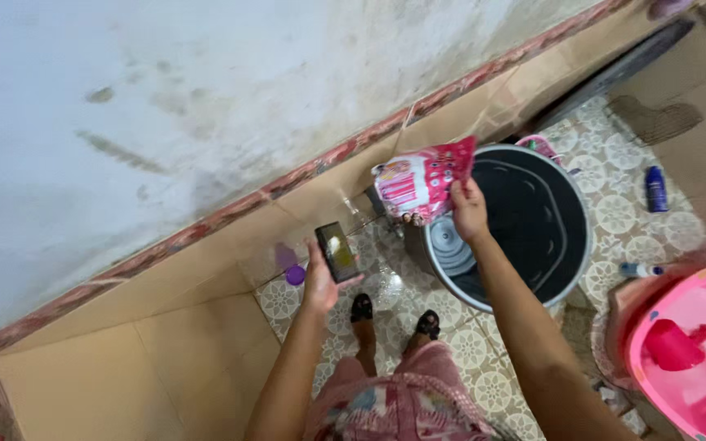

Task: The person cleans a large gray bucket by hand and with a scrub brush. They pour water from a pink basin into the bucket, scrub the interior and exterior surfaces, rinse with water from a tap, and repeat the process. The person also handles a pink scoop and a small brush during the cleaning.

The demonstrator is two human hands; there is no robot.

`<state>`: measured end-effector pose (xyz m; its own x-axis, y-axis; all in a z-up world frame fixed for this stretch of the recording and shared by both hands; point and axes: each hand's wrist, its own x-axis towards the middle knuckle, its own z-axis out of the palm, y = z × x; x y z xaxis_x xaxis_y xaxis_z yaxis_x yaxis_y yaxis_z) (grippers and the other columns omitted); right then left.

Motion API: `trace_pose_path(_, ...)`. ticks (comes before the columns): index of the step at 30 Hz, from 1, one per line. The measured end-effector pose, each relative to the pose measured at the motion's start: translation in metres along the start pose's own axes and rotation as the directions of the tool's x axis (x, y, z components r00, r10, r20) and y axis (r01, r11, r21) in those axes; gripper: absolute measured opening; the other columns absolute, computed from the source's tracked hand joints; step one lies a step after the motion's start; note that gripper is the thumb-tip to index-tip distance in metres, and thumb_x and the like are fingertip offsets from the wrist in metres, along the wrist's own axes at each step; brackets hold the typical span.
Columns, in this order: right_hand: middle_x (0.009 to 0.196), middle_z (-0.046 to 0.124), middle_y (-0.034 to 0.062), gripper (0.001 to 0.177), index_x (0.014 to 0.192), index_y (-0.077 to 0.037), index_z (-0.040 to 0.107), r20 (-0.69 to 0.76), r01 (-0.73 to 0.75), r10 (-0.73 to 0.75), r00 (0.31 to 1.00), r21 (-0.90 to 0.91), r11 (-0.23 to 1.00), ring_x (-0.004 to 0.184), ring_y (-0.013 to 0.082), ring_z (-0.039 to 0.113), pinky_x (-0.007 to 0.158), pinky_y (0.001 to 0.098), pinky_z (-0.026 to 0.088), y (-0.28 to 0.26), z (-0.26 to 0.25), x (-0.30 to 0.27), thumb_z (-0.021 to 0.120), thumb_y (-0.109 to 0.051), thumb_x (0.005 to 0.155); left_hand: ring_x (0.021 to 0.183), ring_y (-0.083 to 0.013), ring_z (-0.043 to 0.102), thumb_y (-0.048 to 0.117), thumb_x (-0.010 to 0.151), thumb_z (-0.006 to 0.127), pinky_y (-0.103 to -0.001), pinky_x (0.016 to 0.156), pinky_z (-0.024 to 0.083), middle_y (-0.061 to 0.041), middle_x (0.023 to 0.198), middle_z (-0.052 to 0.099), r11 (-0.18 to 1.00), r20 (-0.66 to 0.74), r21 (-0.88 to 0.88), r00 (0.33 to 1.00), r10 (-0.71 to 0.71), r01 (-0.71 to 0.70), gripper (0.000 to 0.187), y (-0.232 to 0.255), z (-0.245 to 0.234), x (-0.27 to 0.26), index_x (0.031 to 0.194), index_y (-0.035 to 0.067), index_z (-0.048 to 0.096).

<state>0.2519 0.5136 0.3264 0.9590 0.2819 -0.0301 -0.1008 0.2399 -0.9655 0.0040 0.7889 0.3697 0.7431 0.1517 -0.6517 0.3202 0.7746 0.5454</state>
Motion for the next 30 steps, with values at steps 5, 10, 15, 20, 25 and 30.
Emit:
trace_pose_path(5, 0.109, 0.070, -0.0034, 0.021, 0.122, -0.010, 0.062, 0.107, -0.117, 0.092, 0.990, 0.255, 0.960, 0.095, 0.0075, 0.064, 0.089, 0.0268, 0.053, 0.063, 0.039, 0.039, 0.053, -0.020, 0.105, 0.113, -0.0308, 0.064, 0.079, 0.093, 0.017, -0.065, 0.091, 0.057, -0.012, 0.137, 0.060, 0.999, 0.007, -0.004, 0.999, 0.052, -0.052, 0.090, -0.004, -0.020, 0.003, 0.146, 0.013, 0.048)
trace_pose_path(10, 0.105, 0.068, -0.0019, 0.021, 0.122, -0.005, 0.064, 0.073, -0.114, 0.110, 0.991, 0.059, 0.992, 0.092, 0.0070, 0.060, 0.087, 0.0261, 0.050, 0.114, 0.060, 0.046, 0.058, -0.021, 0.110, 0.114, -0.0305, 0.066, 0.077, 0.092, 0.018, -0.064, 0.089, 0.057, -0.009, 0.137, 0.061, 0.999, 0.024, -0.010, 0.999, 0.044, -0.044, 0.085, -0.012, -0.020, 0.010, 0.145, 0.017, 0.047)
trace_pose_path(15, 0.108, 0.069, -0.0016, 0.022, 0.123, -0.006, 0.063, 0.060, -0.099, 0.092, 0.994, 0.136, 0.986, 0.095, 0.0076, 0.062, 0.090, 0.0265, 0.050, 0.127, 0.061, 0.043, 0.058, -0.022, 0.109, 0.113, -0.0310, 0.067, 0.076, 0.094, 0.020, -0.064, 0.087, 0.059, -0.012, 0.136, 0.061, 0.998, 0.056, -0.035, 0.997, 0.046, -0.044, 0.085, -0.023, -0.014, 0.011, 0.146, 0.013, 0.045)
trace_pose_path(20, 0.120, 0.068, -0.0017, 0.028, 0.133, -0.006, 0.060, 0.052, -0.108, 0.099, 0.994, 0.206, 0.973, 0.107, 0.0083, 0.062, 0.100, 0.0277, 0.050, 0.116, 0.062, 0.045, 0.054, -0.021, 0.110, 0.111, -0.0287, 0.066, 0.077, 0.093, 0.018, -0.065, 0.085, 0.058, -0.010, 0.137, 0.061, 0.999, 0.070, -0.034, 0.997, 0.023, -0.020, 0.086, -0.021, -0.003, 0.009, 0.147, 0.016, 0.043)
trace_pose_path(25, 0.125, 0.066, -0.0015, 0.033, 0.138, -0.008, 0.056, 0.133, -0.139, 0.125, 0.983, 0.102, 0.985, 0.112, 0.0089, 0.061, 0.104, 0.0281, 0.048, 0.101, 0.064, 0.039, 0.059, -0.016, 0.107, 0.111, -0.0281, 0.067, 0.077, 0.091, 0.017, -0.065, 0.087, 0.057, -0.009, 0.138, 0.061, 0.999, 0.051, 0.033, 0.999, 0.015, -0.017, 0.085, -0.014, 0.010, 0.008, 0.148, 0.018, 0.041)
trace_pose_path(30, 0.121, 0.066, -0.0011, 0.036, 0.136, -0.009, 0.055, 0.127, -0.096, 0.092, 0.988, 0.025, 0.995, 0.109, 0.0099, 0.061, 0.100, 0.0276, 0.048, 0.085, 0.057, 0.039, 0.065, -0.011, 0.101, 0.110, -0.0268, 0.067, 0.076, 0.094, 0.016, -0.060, 0.087, 0.059, -0.009, 0.135, 0.062, 0.997, 0.092, 0.067, 0.995, 0.028, -0.035, 0.085, -0.015, 0.025, 0.006, 0.149, 0.017, 0.042)
